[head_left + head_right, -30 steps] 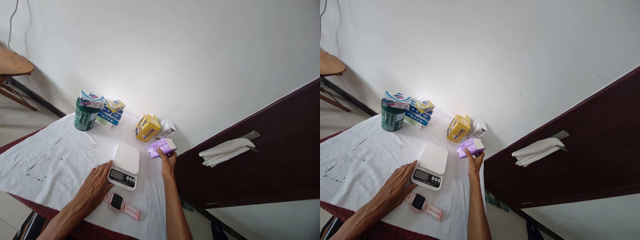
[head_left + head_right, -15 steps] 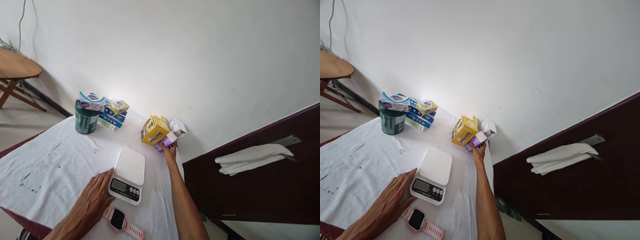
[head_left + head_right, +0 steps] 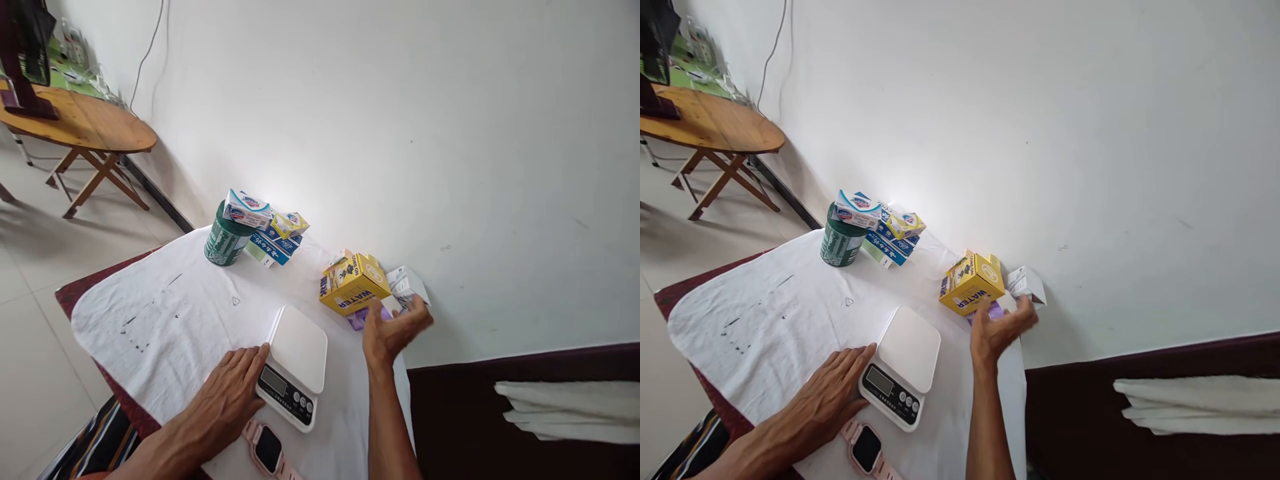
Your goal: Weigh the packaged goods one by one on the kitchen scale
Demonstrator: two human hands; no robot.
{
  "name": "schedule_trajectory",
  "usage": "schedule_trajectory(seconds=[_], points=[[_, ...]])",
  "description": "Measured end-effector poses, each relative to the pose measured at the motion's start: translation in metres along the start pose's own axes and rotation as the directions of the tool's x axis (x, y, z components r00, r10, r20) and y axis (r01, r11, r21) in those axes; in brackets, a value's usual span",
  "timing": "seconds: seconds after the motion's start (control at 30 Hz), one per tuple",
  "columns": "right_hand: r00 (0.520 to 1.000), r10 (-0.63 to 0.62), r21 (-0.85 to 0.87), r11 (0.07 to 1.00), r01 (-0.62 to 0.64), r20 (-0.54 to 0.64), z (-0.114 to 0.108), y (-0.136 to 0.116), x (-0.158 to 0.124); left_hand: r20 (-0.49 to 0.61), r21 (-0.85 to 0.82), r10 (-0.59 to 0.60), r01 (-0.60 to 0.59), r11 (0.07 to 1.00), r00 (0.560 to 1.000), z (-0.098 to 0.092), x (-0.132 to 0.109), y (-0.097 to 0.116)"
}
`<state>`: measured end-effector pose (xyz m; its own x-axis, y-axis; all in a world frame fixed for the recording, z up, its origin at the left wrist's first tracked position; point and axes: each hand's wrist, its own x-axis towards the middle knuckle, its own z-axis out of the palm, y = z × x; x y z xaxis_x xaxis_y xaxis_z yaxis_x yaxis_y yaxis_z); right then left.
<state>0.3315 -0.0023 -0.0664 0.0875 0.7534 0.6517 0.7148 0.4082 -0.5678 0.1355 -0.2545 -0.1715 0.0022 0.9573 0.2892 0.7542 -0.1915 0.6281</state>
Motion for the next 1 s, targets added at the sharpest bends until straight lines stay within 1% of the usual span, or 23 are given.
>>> schedule_trajectory(seconds=[0.03,0.07,0.13,0.17,0.23,0.27,0.3,0.33,0.37,0.4,0.43,0.47,0.53,0.57,0.6,0.67,0.77,0.83,0.93,1.0], points=[[0.999,-0.041,0.098,0.994,0.038,0.035,0.007,-0.026,-0.002,0.011,-0.007,-0.007,0.007,1.000,1.000,0.000,0.001,0.000],[0.991,-0.074,0.195,0.979,0.052,0.109,0.017,-0.052,-0.006,0.021,-0.014,-0.014,0.014,1.000,1.000,0.000,0.001,0.000],[0.964,-0.152,0.270,0.959,0.090,0.219,0.041,-0.102,-0.018,0.046,-0.026,-0.028,0.030,0.999,0.999,-0.001,0.003,0.001],[0.942,-0.184,0.309,0.947,0.092,0.282,0.055,-0.125,-0.026,0.060,-0.029,-0.037,0.039,0.999,0.997,-0.002,0.004,0.002],[0.864,-0.205,0.403,0.915,0.002,0.461,0.081,-0.161,-0.044,0.091,-0.031,-0.055,0.058,0.998,0.994,-0.006,0.005,0.004],[0.846,-0.221,0.418,0.909,-0.002,0.485,0.093,-0.175,-0.052,0.106,-0.034,-0.062,0.066,0.997,0.992,-0.008,0.006,0.005],[0.855,-0.243,0.417,0.908,0.034,0.459,0.104,-0.186,-0.058,0.119,-0.038,-0.069,0.074,0.997,0.990,-0.010,0.007,0.006],[0.873,-0.269,0.400,0.912,0.095,0.406,0.113,-0.196,-0.062,0.131,-0.043,-0.074,0.081,0.996,0.989,-0.012,0.008,0.007],[0.890,-0.306,0.367,0.914,0.175,0.337,0.121,-0.204,-0.063,0.139,-0.049,-0.076,0.084,0.995,0.987,-0.014,0.008,0.008],[0.893,-0.353,0.323,0.910,0.259,0.279,0.127,-0.211,-0.062,0.145,-0.057,-0.075,0.083,0.995,0.987,-0.015,0.008,0.009],[0.881,-0.402,0.277,0.901,0.333,0.250,0.132,-0.217,-0.059,0.148,-0.064,-0.073,0.083,0.994,0.986,-0.015,0.008,0.009],[0.859,-0.445,0.237,0.889,0.391,0.252,0.135,-0.222,-0.054,0.147,-0.071,-0.069,0.080,0.994,0.987,-0.014,0.007,0.008],[0.816,-0.481,0.177,0.877,0.448,0.320,0.139,-0.233,-0.043,0.138,-0.084,-0.064,0.076,0.994,0.988,-0.011,0.005,0.007],[0.807,-0.468,0.154,0.883,0.444,0.361,0.140,-0.239,-0.038,0.128,-0.090,-0.064,0.076,0.993,0.990,-0.009,0.005,0.006],[0.807,-0.436,0.131,0.898,0.420,0.399,0.140,-0.244,-0.033,0.118,-0.095,-0.063,0.075,0.993,0.991,-0.007,0.004,0.005],[0.815,-0.340,0.077,0.935,0.346,0.469,0.140,-0.255,-0.026,0.100,-0.106,-0.061,0.072,0.992,0.993,-0.004,0.003,0.004],[0.812,-0.208,-0.016,0.966,0.258,0.545,0.143,-0.268,-0.021,0.098,-0.108,-0.061,0.071,0.992,0.993,-0.004,0.003,0.005],[0.818,-0.175,-0.026,0.974,0.226,0.548,0.147,-0.272,-0.022,0.097,-0.100,-0.064,0.074,0.992,0.993,-0.005,0.003,0.006],[0.848,-0.195,0.066,0.980,0.187,0.493,0.153,-0.271,-0.024,0.078,-0.096,-0.059,0.066,0.993,0.995,-0.007,0.002,0.006],[0.864,-0.207,0.131,0.978,0.165,0.458,0.150,-0.267,-0.025,0.072,-0.097,-0.058,0.065,0.993,0.996,-0.008,0.002,0.006]])
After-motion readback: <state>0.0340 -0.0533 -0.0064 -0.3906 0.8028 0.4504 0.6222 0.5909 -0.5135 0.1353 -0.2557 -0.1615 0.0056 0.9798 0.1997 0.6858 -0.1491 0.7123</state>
